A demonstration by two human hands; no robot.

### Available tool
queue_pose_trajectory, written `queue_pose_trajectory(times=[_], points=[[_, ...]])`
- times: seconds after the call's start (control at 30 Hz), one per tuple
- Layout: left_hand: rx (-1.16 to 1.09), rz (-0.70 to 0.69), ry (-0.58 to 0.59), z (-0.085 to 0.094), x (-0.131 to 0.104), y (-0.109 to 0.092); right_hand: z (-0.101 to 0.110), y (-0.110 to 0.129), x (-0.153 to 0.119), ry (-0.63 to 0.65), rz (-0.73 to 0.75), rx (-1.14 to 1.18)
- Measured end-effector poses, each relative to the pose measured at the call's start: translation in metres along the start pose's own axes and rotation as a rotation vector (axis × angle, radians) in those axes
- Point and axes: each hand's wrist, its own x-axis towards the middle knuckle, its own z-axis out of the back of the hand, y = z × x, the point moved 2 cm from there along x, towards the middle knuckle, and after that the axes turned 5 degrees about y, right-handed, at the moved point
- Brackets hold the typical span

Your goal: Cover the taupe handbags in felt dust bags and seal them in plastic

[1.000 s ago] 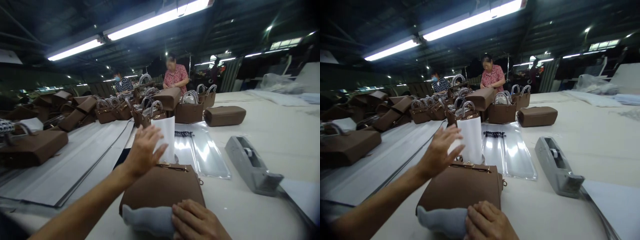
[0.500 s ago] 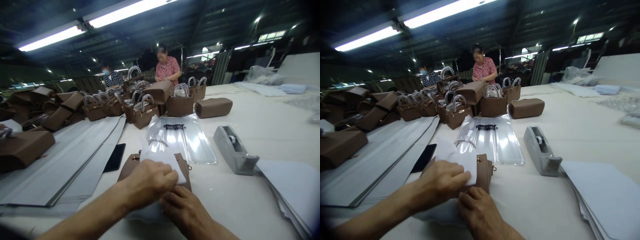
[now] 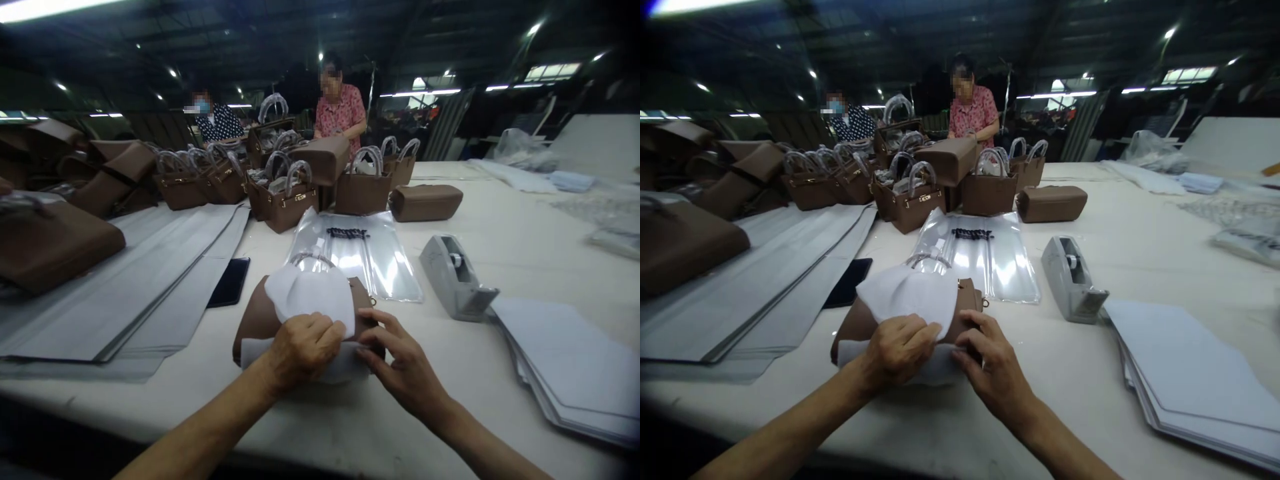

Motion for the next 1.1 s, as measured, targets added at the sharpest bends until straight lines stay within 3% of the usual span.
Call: queue_pose_trajectory(times=[0.17, 0.4, 0.53, 0.63, 0.73, 0.8, 0.83, 0.97, 1.1], points=[[-0.041, -0.150, -0.018, 0.002, -0.002, 0.000, -0.003, 0.003, 0.015, -0.012, -0.106, 0.108], [-0.038, -0.308, 0.129, 0.001, 0.011, -0.005, -0.010, -0.006, 0.021, -0.066, -0.151, 0.148], [-0.044, -0.301, 0.247, -0.005, 0.008, -0.013, -0.011, -0.015, 0.024, -0.099, -0.180, 0.169], [-0.036, -0.203, 0.314, -0.008, -0.001, -0.019, -0.003, -0.025, 0.029, -0.100, -0.227, 0.199], [-0.017, -0.116, 0.308, -0.009, -0.010, -0.022, 0.012, -0.028, 0.025, -0.223, -0.266, 0.161], [-0.008, -0.100, 0.304, -0.010, -0.013, -0.022, 0.018, -0.020, 0.016, -0.313, -0.168, 0.023], [-0.006, -0.097, 0.303, -0.011, -0.014, -0.023, 0.017, -0.014, 0.009, -0.296, -0.070, -0.052], [-0.012, -0.082, 0.276, -0.009, -0.016, -0.023, -0.008, 0.006, -0.016, -0.099, 0.304, -0.258], [-0.004, -0.070, 0.155, -0.002, -0.027, -0.020, -0.023, 0.010, -0.023, -0.153, 0.330, -0.331]])
